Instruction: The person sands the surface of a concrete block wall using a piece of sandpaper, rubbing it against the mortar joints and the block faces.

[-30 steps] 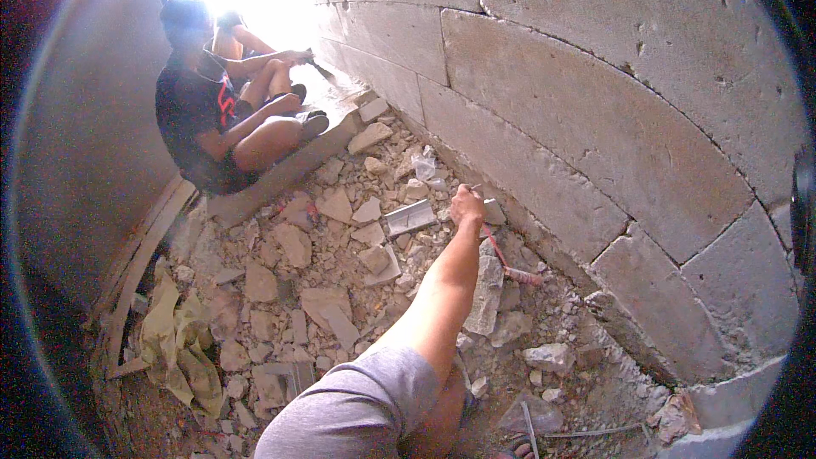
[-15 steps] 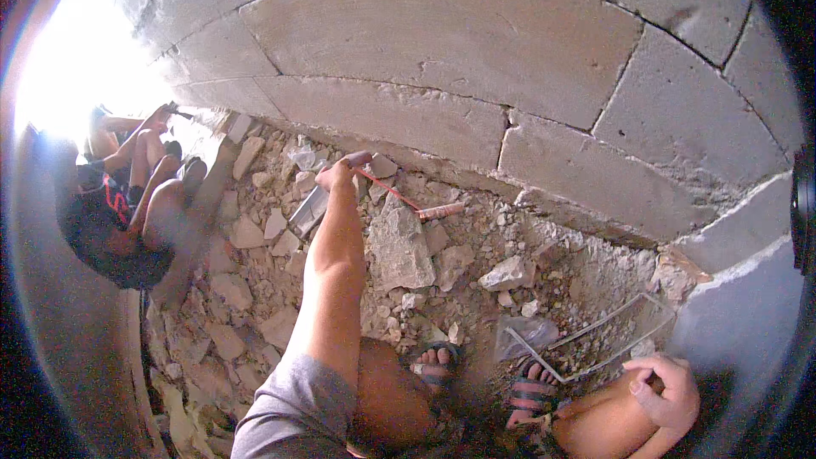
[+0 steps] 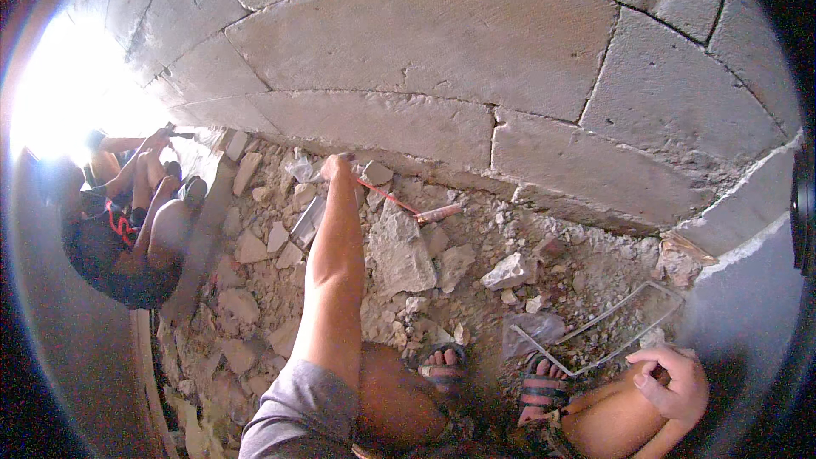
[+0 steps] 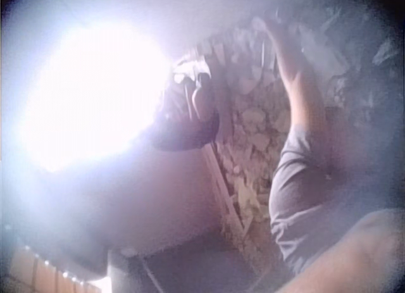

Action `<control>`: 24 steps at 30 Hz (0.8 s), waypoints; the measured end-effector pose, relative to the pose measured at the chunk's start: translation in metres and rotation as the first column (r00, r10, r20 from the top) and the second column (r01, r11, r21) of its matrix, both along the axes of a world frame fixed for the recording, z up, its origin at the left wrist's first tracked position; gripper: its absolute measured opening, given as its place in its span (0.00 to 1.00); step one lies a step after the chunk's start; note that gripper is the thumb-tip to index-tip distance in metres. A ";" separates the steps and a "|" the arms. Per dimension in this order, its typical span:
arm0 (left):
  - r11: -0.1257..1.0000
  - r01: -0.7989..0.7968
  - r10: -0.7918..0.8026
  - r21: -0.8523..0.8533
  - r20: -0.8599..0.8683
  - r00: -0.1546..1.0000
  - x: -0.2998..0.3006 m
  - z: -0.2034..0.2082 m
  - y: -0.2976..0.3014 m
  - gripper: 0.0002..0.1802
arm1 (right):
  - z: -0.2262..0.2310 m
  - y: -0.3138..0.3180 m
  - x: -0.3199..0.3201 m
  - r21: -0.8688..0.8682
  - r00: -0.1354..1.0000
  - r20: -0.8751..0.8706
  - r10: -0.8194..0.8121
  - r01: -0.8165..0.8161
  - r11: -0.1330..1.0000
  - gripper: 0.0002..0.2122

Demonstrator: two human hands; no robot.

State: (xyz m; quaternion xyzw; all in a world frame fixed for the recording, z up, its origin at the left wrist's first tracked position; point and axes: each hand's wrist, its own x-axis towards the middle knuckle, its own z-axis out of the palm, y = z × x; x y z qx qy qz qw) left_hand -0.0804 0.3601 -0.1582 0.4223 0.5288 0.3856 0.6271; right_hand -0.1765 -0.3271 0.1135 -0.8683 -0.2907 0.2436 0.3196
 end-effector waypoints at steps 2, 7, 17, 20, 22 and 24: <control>0.978 -0.131 0.144 0.161 -0.076 0.987 0.023 0.013 -0.003 0.17 | 0.002 -0.001 0.001 0.003 1.000 -0.006 0.005 -0.005 1.000 0.11; 0.807 -0.058 0.054 0.588 0.025 0.998 0.047 0.061 -0.016 0.24 | 0.000 0.000 0.007 -0.010 0.998 0.000 0.063 -0.063 0.998 0.14; 0.259 -0.299 0.073 0.918 0.290 0.954 0.080 0.151 -0.126 0.22 | 0.017 0.007 0.001 -0.021 0.995 -0.073 0.065 -0.067 0.998 0.11; 0.103 -0.445 -0.111 0.890 0.455 0.884 0.065 0.226 -0.177 0.18 | 0.011 0.002 0.007 0.007 0.993 -0.091 0.075 -0.075 0.997 0.12; -0.018 -0.434 -0.171 0.901 0.425 0.889 0.050 0.260 -0.205 0.14 | 0.015 0.002 0.007 -0.018 0.992 -0.104 0.072 -0.074 0.997 0.12; -0.022 -0.383 -0.252 0.924 0.365 0.896 0.042 0.276 -0.241 0.10 | 0.013 0.004 0.008 0.041 0.996 -0.076 0.050 -0.047 0.998 0.13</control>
